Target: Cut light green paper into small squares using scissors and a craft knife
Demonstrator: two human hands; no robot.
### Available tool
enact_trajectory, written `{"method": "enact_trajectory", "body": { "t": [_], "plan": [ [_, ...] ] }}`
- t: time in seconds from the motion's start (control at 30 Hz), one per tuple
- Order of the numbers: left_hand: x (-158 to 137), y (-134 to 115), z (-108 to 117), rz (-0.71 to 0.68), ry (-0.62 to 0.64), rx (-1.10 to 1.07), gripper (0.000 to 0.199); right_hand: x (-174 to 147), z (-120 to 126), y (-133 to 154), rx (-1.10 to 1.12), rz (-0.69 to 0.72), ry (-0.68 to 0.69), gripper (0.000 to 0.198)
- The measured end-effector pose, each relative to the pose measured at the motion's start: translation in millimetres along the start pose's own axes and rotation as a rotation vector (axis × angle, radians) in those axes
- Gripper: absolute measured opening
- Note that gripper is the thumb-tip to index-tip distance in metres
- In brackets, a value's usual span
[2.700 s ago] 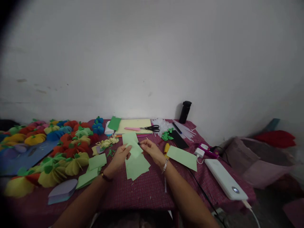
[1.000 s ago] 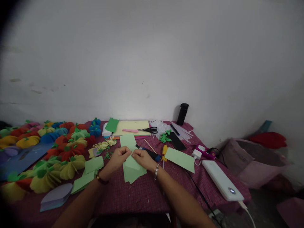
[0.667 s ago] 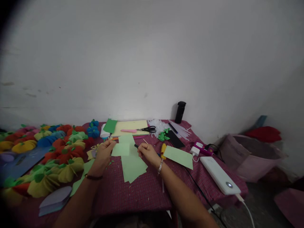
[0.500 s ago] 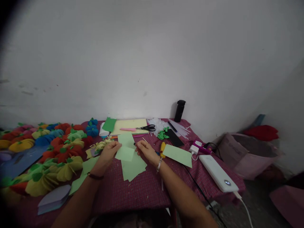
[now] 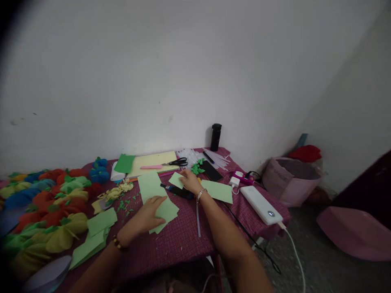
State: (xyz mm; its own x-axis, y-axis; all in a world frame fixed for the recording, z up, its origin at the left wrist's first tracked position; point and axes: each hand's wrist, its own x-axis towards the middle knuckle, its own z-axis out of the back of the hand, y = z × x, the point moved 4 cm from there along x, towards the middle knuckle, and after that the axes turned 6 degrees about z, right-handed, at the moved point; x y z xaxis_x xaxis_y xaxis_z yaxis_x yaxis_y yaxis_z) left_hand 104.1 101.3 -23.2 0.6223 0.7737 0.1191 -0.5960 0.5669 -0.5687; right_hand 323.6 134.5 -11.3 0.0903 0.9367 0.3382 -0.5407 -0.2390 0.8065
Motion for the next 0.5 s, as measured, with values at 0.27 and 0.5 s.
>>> {"method": "enact_trajectory", "body": {
  "t": [0.27, 0.5],
  "plan": [
    [4, 3, -5, 0.137, 0.027, 0.048, 0.076, 6, 0, -21, -0.301, -0.049, -0.028, 0.031],
    [11, 15, -11, 0.251, 0.096, 0.118, 0.036, 1, -3, 2, -0.423, 0.058, -0.015, 0.038]
  ]
}}
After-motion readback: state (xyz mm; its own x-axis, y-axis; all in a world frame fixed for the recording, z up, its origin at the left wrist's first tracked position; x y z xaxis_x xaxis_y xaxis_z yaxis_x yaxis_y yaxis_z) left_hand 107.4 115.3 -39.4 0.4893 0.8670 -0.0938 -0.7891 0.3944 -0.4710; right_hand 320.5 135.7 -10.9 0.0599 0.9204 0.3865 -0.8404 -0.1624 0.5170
